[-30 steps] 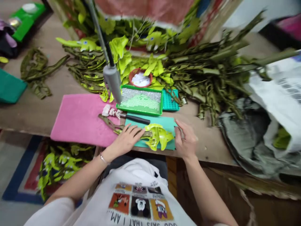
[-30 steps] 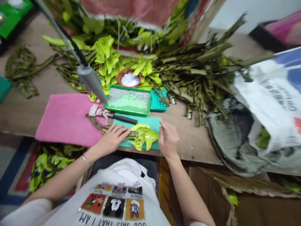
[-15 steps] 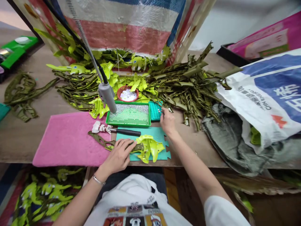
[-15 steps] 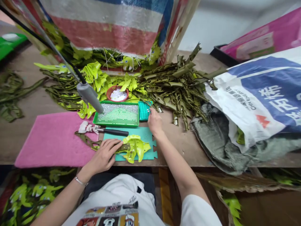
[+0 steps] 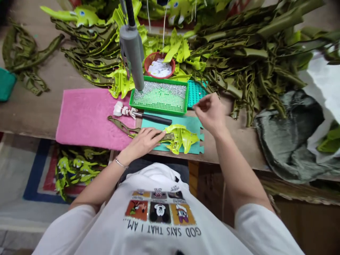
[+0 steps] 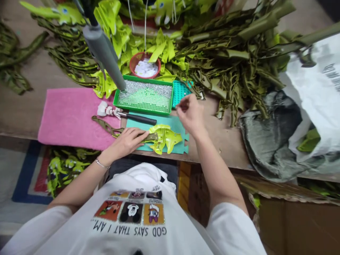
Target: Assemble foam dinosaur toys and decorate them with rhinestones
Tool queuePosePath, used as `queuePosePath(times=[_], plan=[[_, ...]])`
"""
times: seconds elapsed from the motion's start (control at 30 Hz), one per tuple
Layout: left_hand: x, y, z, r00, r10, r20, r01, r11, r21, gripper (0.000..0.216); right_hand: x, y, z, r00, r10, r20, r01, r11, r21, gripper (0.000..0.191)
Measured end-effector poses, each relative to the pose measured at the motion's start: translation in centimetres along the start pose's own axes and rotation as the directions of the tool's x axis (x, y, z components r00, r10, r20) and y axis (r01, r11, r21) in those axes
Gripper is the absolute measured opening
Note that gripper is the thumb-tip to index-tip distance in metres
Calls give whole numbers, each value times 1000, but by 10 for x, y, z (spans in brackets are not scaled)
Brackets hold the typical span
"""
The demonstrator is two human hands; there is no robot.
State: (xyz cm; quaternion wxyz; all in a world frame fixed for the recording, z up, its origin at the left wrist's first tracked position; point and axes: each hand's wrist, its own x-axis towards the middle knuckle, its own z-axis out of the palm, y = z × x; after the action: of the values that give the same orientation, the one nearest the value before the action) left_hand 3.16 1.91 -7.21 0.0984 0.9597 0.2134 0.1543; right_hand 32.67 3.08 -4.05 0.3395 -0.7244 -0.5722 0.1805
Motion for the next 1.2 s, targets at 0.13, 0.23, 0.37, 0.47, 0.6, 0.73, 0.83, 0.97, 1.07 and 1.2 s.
queuePosePath(times=[0.13, 0.23, 0.37, 0.47, 0.6, 0.73, 0.83, 0.97, 1.07, 1.2], plan=[[3, 4, -6, 996, -22, 91, 20, 999, 33, 43, -66, -32, -13, 911, -76, 405, -51, 954, 294, 20], [5, 6, -10, 993, -37, 112, 34, 999, 30, 44, -93, -41, -5, 860, -52, 508, -92, 963, 254, 18], [7, 9, -15, 992, -31, 120, 24, 998, 61, 44, -99, -42, 5, 873, -48, 485, -6, 994, 109, 22], [8, 9, -17, 993, -27, 111, 19, 997, 72, 44, -81, -35, 3, 879, -121, 462, 93, 992, 84, 14], [7, 8, -16, 997, -23, 76, 15, 995, 102, 44, -21, -10, -2, 979, -162, 121, 176, 978, -111, 13], [7, 8, -15, 999, -18, 43, 13, 994, 113, 42, 38, 14, 11, 992, -126, -5, 109, 877, -467, 32], [8, 8, -16, 999, -16, 51, 10, 994, 106, 42, 59, 20, 23, 994, -103, 28, 103, 853, -511, 31], [9, 8, -18, 994, -40, 97, 32, 996, 81, 42, 59, 16, 20, 997, -68, 32, 75, 858, -508, 28], [9, 9, -19, 989, -55, 139, 46, 997, 68, 42, 31, 3, 5, 995, -97, 18, 97, 947, -306, 15], [10, 9, -19, 986, -63, 156, 54, 997, 62, 44, -42, -30, -13, 970, -101, 222, 77, 991, 112, 12]])
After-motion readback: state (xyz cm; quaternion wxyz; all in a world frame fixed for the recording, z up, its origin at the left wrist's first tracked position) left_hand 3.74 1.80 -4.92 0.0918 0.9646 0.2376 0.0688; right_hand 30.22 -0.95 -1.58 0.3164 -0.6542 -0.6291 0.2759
